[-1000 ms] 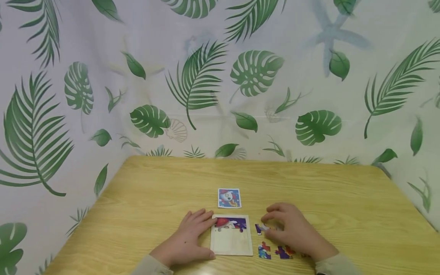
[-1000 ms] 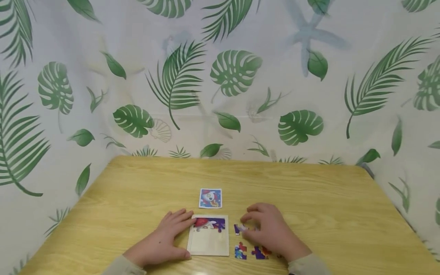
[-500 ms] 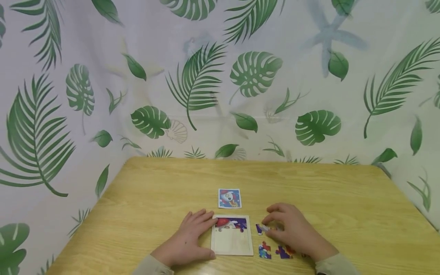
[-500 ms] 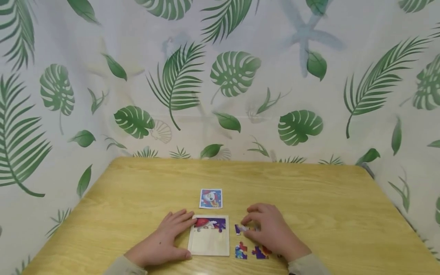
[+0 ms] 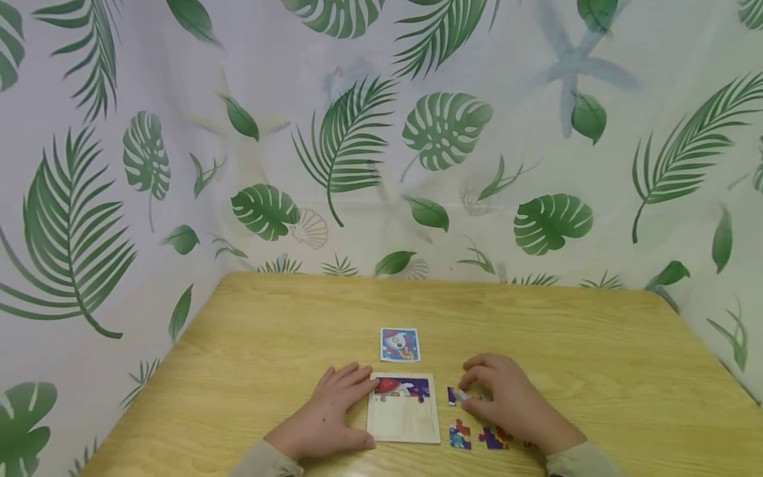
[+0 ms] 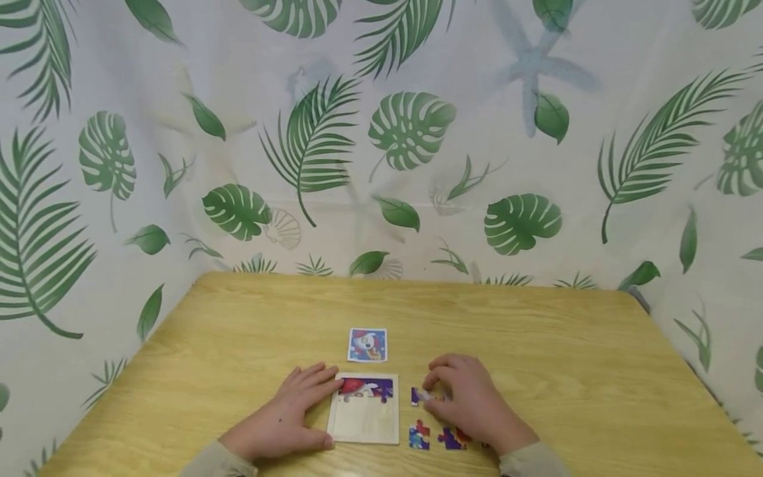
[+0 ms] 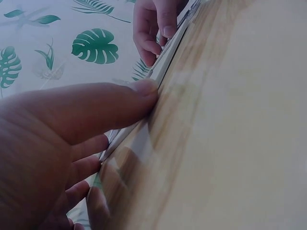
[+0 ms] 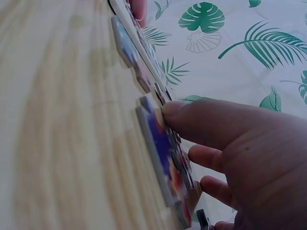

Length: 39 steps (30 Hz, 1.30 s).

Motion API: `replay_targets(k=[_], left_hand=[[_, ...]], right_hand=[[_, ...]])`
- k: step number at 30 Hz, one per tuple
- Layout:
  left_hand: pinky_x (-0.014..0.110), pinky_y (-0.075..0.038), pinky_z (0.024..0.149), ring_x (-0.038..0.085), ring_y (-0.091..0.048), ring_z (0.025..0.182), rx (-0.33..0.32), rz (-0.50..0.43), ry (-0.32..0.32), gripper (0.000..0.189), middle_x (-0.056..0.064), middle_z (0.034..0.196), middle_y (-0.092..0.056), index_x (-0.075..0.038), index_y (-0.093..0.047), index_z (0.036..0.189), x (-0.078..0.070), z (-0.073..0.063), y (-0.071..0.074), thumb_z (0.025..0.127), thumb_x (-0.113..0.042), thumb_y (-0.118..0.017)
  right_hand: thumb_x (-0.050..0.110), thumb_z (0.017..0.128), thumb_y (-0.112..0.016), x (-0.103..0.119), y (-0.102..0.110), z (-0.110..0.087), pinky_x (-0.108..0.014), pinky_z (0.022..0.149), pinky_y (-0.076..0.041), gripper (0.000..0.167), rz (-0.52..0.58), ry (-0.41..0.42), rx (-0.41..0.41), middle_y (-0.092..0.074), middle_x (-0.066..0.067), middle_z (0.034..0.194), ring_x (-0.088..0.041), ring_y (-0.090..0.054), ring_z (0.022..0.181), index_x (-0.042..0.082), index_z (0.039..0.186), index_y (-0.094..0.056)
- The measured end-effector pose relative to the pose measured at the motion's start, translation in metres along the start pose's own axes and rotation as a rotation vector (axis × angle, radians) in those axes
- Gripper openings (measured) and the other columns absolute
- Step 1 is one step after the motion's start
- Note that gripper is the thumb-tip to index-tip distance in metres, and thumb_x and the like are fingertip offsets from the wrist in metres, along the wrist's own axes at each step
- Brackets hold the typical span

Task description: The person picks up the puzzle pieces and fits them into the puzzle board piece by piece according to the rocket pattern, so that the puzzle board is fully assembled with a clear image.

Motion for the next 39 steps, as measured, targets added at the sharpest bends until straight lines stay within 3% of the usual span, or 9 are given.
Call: replay_targets(k=[6, 17, 27, 39], left_hand=[[0.056, -0.001, 0.121, 0.027, -0.016, 0.153, -0.010, 0.008, -0.005, 0.092, 0.001, 0.165, -0.028, -0.017, -0.042, 0.156, 0.000, 0.000, 0.002, 0.079, -0.053, -0.077], [0.055, 0.000, 0.121, 0.027, -0.015, 0.153, -0.001, 0.014, -0.001, 0.093, 0.001, 0.165, -0.028, -0.017, -0.041, 0.156, 0.000, -0.001, 0.001, 0.078, -0.052, -0.078], [0.056, 0.000, 0.121, 0.026, -0.014, 0.153, 0.008, 0.001, -0.004, 0.092, -0.001, 0.165, -0.028, -0.019, -0.041, 0.157, 0.002, 0.000, 0.000, 0.080, -0.055, -0.075], [0.058, -0.002, 0.121, 0.028, -0.015, 0.153, 0.001, 0.003, -0.025, 0.090, 0.001, 0.164, -0.030, -0.018, -0.042, 0.156, 0.002, 0.000, 0.002, 0.081, -0.055, -0.076]], right_hand=[[0.028, 0.084, -0.082, 0.002, 0.000, 0.002, -0.059, 0.108, -0.037, 0.015, -0.002, -0.014, -0.022, -0.063, -0.002, 0.126, -0.036, -0.053, 0.123, 0.029, 0.092, -0.069], [0.022, 0.087, -0.077, 0.034, -0.017, 0.013, -0.057, 0.108, -0.039, 0.012, 0.159, -0.019, -0.034, -0.059, -0.004, 0.131, -0.032, -0.047, 0.128, 0.026, 0.096, -0.069], [0.024, 0.082, -0.082, 0.071, -0.038, 0.034, -0.053, 0.108, -0.041, 0.014, 0.128, 0.017, -0.050, -0.061, -0.002, 0.126, -0.029, -0.051, 0.124, 0.024, 0.090, -0.071], [0.026, 0.082, -0.079, 0.080, -0.052, 0.043, -0.052, 0.107, -0.041, 0.013, 0.101, 0.044, -0.025, -0.060, -0.002, 0.124, -0.029, -0.052, 0.122, 0.022, 0.091, -0.071]])
Point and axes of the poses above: each hand's wrist, its own z-axis towards the middle knuckle, its own y-axis out of the back of the hand, x = y × z, the point moved 4 cm from there along z, towards the middle knuckle
